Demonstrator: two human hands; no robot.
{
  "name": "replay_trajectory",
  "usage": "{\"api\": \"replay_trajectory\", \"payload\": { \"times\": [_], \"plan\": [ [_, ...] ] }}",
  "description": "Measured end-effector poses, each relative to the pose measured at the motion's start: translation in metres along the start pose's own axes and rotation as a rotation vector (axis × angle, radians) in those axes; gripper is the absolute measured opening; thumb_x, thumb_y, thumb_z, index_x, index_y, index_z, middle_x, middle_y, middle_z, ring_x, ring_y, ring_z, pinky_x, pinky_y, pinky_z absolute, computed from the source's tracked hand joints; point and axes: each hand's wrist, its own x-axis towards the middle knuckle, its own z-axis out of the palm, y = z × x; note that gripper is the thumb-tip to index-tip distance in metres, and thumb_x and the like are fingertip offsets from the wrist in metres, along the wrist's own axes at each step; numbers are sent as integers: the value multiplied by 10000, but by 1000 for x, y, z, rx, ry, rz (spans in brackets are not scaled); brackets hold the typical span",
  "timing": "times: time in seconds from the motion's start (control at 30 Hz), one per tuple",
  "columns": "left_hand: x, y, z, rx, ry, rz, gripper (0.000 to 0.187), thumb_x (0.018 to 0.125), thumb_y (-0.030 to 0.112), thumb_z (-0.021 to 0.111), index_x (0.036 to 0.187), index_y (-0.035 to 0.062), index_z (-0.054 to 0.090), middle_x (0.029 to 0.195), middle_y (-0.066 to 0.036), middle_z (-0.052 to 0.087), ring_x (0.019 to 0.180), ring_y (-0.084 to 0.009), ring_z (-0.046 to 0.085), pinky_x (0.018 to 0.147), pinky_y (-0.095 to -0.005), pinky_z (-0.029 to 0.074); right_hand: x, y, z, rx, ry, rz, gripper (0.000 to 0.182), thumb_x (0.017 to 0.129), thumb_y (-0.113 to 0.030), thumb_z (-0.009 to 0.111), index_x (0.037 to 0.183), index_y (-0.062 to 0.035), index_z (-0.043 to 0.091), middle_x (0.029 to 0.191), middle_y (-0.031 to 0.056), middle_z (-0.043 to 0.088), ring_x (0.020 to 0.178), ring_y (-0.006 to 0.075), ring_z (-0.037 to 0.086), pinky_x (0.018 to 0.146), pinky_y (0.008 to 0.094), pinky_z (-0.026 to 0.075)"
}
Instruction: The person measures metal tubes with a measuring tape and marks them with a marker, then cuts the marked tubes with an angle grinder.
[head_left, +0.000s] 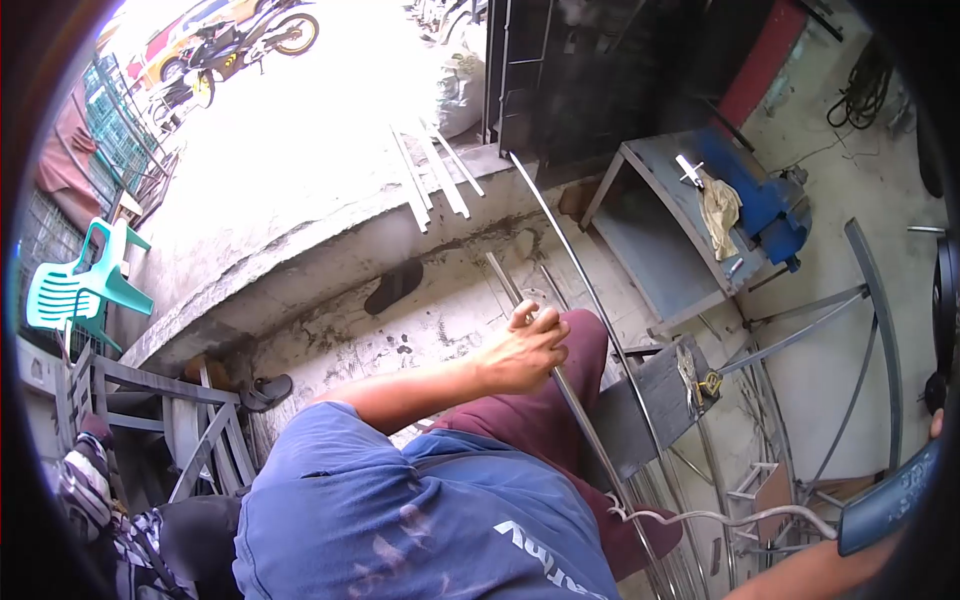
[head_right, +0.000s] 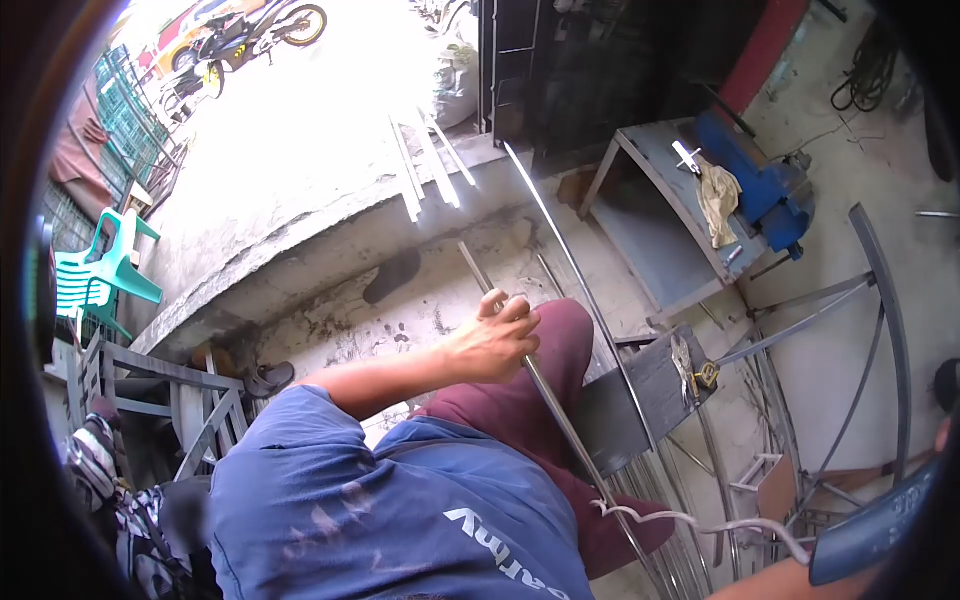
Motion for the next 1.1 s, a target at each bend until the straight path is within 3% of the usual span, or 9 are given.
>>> {"api": "replay_trajectory", "payload": {
  "times": [0.1,0.23,0.33,0.47,0.5,0.63,0.87,0.97,1.1],
  "plan": [
    [-42,1,26,120,217,-120,354,821,534,882,967,239,751,1249,-28,564,1316,-233,516,1116,-509,298,51,34,21,225,65,154,700,1101,-532,683,1492,29,534,1376,185,670,1160,378,725,1009,552,603],
    [-44,-3,61,-29,700,-460,1042,590,698,1002,1346,134,559,1346,-122,481,1349,-299,477,1187,-539,339,101,147,60,-257,114,203,384,1115,-244,671,1371,4,528,1126,113,635,811,145,687,686,290,615],
    [-25,-8,79,-240,878,-467,1340,516,741,1040,1460,74,363,1352,-164,394,1304,-327,449,1158,-512,421,128,207,107,-313,94,319,409,1068,-253,745,1330,-5,552,1097,134,686,699,153,708,571,314,602],
    [-19,12,117,-789,903,-764,1129,684,456,1100,1442,74,356,1352,-164,429,1274,-289,482,1129,-478,500,151,263,126,-235,58,472,420,1051,-282,792,1260,-13,547,960,102,694,629,172,733,505,317,613],
    [-15,20,80,-1163,633,-867,841,889,125,966,1475,79,364,1343,-128,571,1267,-265,602,1155,-459,506,154,276,121,-239,48,518,449,1085,-351,756,1322,-36,541,926,104,690,638,179,741,504,320,620],
    [-18,-9,73,-2093,118,-529,694,927,-203,557,1550,98,506,1496,-163,625,1467,-378,626,1220,-515,521,168,299,119,-73,-95,600,523,1143,-477,652,1483,-103,519,915,118,686,633,176,730,514,305,612],
    [-11,-42,29,-2606,284,-467,610,1120,110,636,1685,89,406,1573,-230,574,1491,-403,583,1261,-573,451,178,327,140,-480,-123,462,819,1067,-649,702,1612,-84,471,962,94,659,674,148,680,514,304,571],
    [-16,-38,34,-2596,271,-440,600,1137,130,628,1691,93,400,1591,-230,564,1521,-394,552,1283,-567,423,200,333,137,-788,-261,453,896,1029,-671,744,1620,-57,465,1260,241,700,1091,314,735,939,432,603],
    [-16,-30,15,-2528,220,-484,634,1143,152,636,1710,86,361,1641,-234,533,1557,-384,515,1314,-547,388,214,325,162,-1016,-471,380,1039,860,-527,952,1608,-3,455,1459,314,651,1404,383,626,1204,442,463]
  ]
}}
